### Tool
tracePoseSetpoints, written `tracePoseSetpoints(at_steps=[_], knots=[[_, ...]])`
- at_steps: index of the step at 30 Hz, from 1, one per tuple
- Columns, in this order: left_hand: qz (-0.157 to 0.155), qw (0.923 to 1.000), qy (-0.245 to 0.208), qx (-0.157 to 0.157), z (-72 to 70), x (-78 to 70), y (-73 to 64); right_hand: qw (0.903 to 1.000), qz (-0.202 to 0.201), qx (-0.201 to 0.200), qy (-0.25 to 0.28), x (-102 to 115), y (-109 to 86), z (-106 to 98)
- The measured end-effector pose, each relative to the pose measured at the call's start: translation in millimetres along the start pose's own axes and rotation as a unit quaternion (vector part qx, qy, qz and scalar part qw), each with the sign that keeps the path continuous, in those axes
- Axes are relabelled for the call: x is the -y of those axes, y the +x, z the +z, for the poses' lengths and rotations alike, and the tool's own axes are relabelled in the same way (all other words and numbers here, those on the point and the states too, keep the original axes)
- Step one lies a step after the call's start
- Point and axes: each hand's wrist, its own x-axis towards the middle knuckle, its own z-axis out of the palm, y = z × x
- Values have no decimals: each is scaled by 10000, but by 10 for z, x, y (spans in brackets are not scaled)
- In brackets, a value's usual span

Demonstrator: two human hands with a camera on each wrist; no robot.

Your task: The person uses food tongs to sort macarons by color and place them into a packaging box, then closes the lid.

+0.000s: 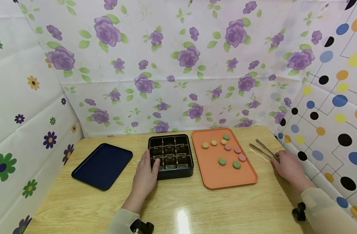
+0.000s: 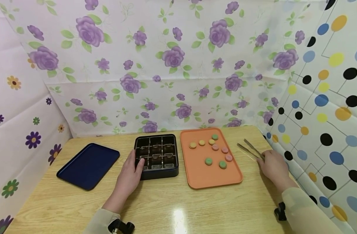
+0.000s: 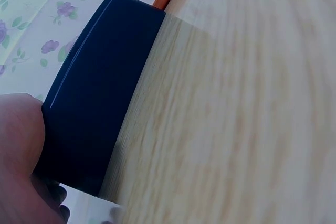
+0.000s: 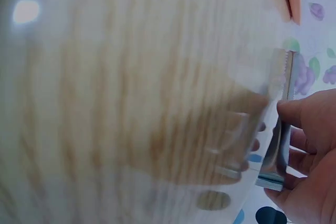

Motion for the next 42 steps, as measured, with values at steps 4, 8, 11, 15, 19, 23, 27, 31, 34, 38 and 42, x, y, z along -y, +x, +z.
tracePoseSetpoints(at_steps=[4,8,11,15,19,23,27,31,34,38,42], knots=[[3,10000,-7,22,6,-4,3,9993,293,198,133,36,1,-74],[-45,10000,-22,58,-4,-1,-17,9979,484,311,313,90,5,-123],[-92,9999,-37,58,-25,8,-42,9970,523,330,473,168,26,-148],[-145,9999,-41,69,-48,25,-59,9965,459,303,633,284,64,-175],[-153,9998,-59,60,-56,32,-54,9956,349,325,806,388,96,-216],[-99,9999,-87,88,-48,19,-24,9945,229,300,973,483,139,-263],[-56,9999,-120,107,-52,2,9,9942,16,144,1067,600,200,-267],[-112,9998,-79,116,-83,1,3,9948,-132,125,1005,762,218,-228],[-168,9998,-31,98,-96,8,-19,9957,-176,198,888,870,211,-195],[-90,9998,-85,138,-68,-7,-26,9977,-186,122,643,910,183,-192],[-34,9999,-103,112,-25,-30,-13,9985,-318,8,453,911,189,-204]])
